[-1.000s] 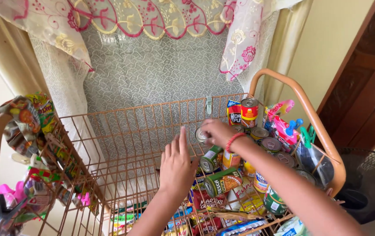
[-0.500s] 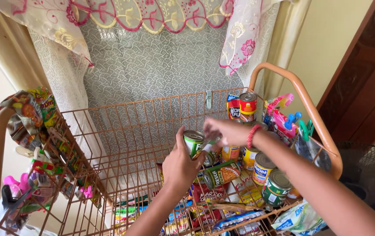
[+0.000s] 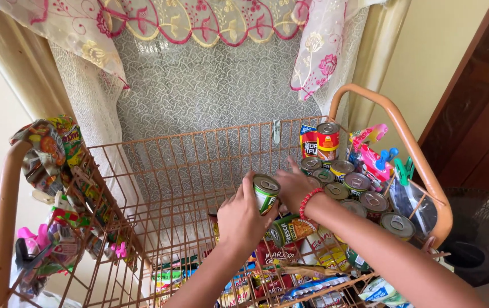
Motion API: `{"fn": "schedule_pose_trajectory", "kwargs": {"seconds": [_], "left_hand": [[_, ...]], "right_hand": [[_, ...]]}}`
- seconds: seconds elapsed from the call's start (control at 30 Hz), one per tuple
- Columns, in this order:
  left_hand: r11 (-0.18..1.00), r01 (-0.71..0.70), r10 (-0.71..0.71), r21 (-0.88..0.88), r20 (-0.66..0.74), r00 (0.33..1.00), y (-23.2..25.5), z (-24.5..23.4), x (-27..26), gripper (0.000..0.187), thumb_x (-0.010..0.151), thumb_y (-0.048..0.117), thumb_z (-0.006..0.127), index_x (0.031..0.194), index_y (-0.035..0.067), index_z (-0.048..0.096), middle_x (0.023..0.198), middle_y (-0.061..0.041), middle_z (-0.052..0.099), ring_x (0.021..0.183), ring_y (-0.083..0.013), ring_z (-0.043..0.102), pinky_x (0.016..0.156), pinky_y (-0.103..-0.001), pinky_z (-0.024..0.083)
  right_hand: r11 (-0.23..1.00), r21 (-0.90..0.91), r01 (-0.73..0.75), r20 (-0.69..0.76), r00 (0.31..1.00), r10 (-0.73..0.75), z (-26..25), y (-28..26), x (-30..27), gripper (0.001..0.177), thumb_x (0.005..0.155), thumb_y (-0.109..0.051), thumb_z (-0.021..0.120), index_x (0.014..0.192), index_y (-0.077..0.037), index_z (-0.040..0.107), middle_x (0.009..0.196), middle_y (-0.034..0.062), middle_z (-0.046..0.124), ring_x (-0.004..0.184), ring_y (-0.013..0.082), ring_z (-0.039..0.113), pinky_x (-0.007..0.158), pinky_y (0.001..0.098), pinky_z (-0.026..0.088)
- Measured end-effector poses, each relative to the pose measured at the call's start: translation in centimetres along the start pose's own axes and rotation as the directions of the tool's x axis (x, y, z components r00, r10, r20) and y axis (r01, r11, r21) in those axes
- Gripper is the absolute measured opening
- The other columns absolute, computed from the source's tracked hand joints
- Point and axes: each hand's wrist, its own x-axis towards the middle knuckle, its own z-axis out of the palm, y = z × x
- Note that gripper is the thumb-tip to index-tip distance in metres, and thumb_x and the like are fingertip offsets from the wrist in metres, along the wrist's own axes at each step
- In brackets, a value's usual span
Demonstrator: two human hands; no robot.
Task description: Packing snack bags and canned goods from a shelf into cardboard boxes on the floor.
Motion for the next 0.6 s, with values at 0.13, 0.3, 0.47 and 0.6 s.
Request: {"fn": "schedule_pose_trajectory", "kwargs": {"seconds": [0.13, 0.3, 0.47, 0.6], "left_hand": [[0.990, -0.129, 0.116, -0.062, -0.176, 0.978, 0.6, -1.0, 0.1, 0.089, 0.078, 0.049, 0.084, 0.139, 0.000, 0.040, 0.101, -0.021, 0.073, 0.083, -0.0365, 0.074, 0.074, -0.046, 0.058], [0.954, -0.181, 0.123, -0.237, -0.242, 0.962, 0.2, -1.5, -1.1, 0.090, 0.073, 0.039, 0.090, 0.138, 0.000, 0.042, 0.104, -0.021, 0.074, 0.092, -0.0339, 0.075, 0.081, -0.043, 0.060], [0.842, -0.312, 0.242, -0.440, -0.208, 0.948, 0.1, -1.7, -1.9, 0.093, 0.074, 0.035, 0.089, 0.140, -0.003, 0.036, 0.109, -0.020, 0.074, 0.102, -0.0290, 0.077, 0.090, -0.039, 0.061], [0.783, -0.403, 0.426, -0.475, -0.063, 0.902, 5.5, -3.2, -4.5, 0.089, 0.075, 0.035, 0.088, 0.138, -0.002, 0.038, 0.108, -0.020, 0.074, 0.100, -0.0298, 0.077, 0.087, -0.039, 0.061]], "right_hand": [[0.909, 0.411, 0.069, -0.328, 0.942, 0.077, -1.2, 1.6, -2.2, 0.074, 0.064, -0.032, 0.092, 0.130, -0.013, 0.064, 0.125, 0.0071, 0.069, 0.123, 0.0276, 0.060, 0.111, 0.0543, 0.032], [0.480, 0.830, 0.284, -0.439, 0.863, 0.248, -4.6, 1.4, -9.5, 0.062, 0.073, -0.020, 0.089, 0.127, -0.006, 0.062, 0.111, 0.0036, 0.075, 0.105, 0.0152, 0.070, 0.093, 0.0362, 0.056], [-0.141, 0.948, 0.285, -0.221, 0.909, 0.353, -4.0, 1.2, -19.1, 0.062, 0.081, -0.011, 0.086, 0.135, -0.002, 0.056, 0.120, 0.0027, 0.068, 0.112, 0.0111, 0.065, 0.101, 0.0350, 0.057], [-0.144, 0.971, 0.192, -0.115, 0.898, 0.425, -3.6, -0.2, -29.5, 0.070, 0.079, -0.013, 0.086, 0.139, -0.004, 0.051, 0.125, 0.0014, 0.067, 0.116, 0.0109, 0.065, 0.104, 0.0358, 0.056]]}}
